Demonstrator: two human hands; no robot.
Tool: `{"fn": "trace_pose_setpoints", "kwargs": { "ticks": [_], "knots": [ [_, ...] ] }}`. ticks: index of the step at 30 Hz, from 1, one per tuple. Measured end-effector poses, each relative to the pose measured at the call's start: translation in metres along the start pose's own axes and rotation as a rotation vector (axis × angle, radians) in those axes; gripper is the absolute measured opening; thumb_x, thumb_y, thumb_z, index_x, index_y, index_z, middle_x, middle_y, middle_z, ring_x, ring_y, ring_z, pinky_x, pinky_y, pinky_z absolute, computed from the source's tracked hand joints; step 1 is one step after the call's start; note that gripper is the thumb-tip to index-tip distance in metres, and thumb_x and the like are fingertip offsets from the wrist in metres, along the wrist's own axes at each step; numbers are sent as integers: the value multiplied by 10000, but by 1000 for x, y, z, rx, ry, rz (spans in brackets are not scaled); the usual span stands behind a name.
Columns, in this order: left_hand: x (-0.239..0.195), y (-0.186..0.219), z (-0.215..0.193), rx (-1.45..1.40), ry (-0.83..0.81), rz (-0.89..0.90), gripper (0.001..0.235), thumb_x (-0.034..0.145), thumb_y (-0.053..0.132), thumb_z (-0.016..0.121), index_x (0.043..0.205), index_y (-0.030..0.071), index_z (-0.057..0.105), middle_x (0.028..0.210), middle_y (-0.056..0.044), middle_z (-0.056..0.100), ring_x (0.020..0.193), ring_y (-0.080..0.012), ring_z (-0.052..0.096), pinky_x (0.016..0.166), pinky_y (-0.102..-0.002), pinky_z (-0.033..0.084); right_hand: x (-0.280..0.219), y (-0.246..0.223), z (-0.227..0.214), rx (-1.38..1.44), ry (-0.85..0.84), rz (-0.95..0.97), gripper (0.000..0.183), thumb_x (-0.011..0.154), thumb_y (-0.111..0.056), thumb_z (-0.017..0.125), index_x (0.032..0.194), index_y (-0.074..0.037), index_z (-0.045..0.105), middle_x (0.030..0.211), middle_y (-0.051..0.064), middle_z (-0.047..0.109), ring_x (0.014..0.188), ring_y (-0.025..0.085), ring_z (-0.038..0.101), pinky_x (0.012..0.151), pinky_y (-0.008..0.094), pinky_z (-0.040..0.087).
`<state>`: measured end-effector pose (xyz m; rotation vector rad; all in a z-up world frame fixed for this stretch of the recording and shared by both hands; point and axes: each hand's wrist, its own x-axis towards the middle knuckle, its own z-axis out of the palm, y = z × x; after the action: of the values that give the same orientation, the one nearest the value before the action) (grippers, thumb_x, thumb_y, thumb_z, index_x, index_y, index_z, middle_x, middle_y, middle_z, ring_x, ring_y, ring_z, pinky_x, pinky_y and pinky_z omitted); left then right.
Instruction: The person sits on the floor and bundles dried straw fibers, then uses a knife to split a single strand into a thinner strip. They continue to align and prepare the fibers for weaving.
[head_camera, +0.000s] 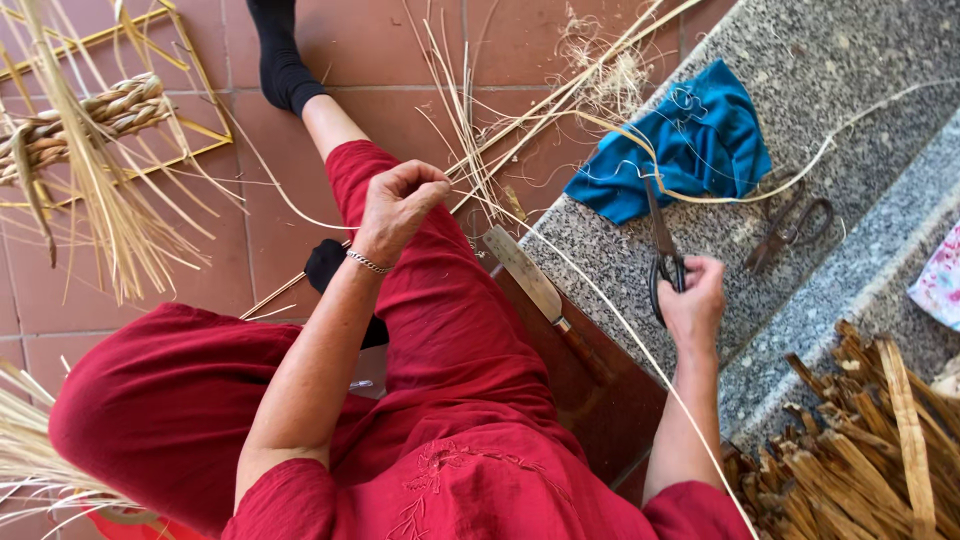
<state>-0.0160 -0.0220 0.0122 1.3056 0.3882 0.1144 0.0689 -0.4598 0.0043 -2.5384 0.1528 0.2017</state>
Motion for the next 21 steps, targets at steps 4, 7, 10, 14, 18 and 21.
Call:
{"fn": "trace_pose_setpoints", "kwargs": {
  "ticks": [4, 7, 10, 14, 18, 21],
  "knots": [
    [6, -1, 6, -38, -6, -1, 77, 964, 81, 702, 993, 15, 727, 849, 53, 668, 756, -5, 568, 672, -177, 475, -33, -16, -10, 355, -287, -41, 764, 782, -340, 814, 1400, -45, 475, 910, 111, 686, 830, 184, 694, 723, 356, 565],
    [5, -4, 10, -24, -31, -28, 90, 957, 100, 714, 980, 14, 732, 827, 50, 673, 734, -9, 565, 646, -186, 469, -41, -22, -9, 490, -544, -211, 943, 828, -502, 763, 1585, -39, 443, 1025, 72, 646, 900, 147, 637, 794, 281, 554],
    [4, -4, 13, 20, -74, -44, 113, 946, 126, 727, 959, 14, 738, 815, 54, 675, 728, -8, 569, 645, -188, 481, -33, -37, 7, 518, -674, -399, 978, 874, -609, 709, 1581, 13, 446, 1139, 31, 615, 979, 113, 577, 821, 245, 516],
    [-3, -3, 14, 44, -133, -51, 142, 945, 155, 734, 952, 14, 751, 810, 54, 671, 726, -10, 558, 641, -189, 473, -31, -67, 25, 609, -815, -374, 1013, 861, -639, 731, 1564, 23, 428, 1092, 22, 590, 954, 102, 540, 828, 239, 490],
    [-6, 1, 10, 74, -113, -52, 151, 949, 161, 733, 947, 10, 748, 794, 48, 658, 707, -17, 548, 622, -193, 465, -30, -94, 26, 638, -895, -486, 1069, 832, -705, 727, 1557, 37, 470, 1150, 24, 601, 1021, 96, 550, 946, 236, 491],
    [-9, 3, 6, 13, -111, -23, 159, 955, 166, 723, 945, 8, 743, 804, 37, 685, 723, -22, 582, 646, -195, 490, -30, -102, 25, 613, -896, -459, 1090, 814, -735, 722, 1534, 42, 465, 1179, 38, 598, 1021, 102, 550, 931, 250, 492]
  ]
}}
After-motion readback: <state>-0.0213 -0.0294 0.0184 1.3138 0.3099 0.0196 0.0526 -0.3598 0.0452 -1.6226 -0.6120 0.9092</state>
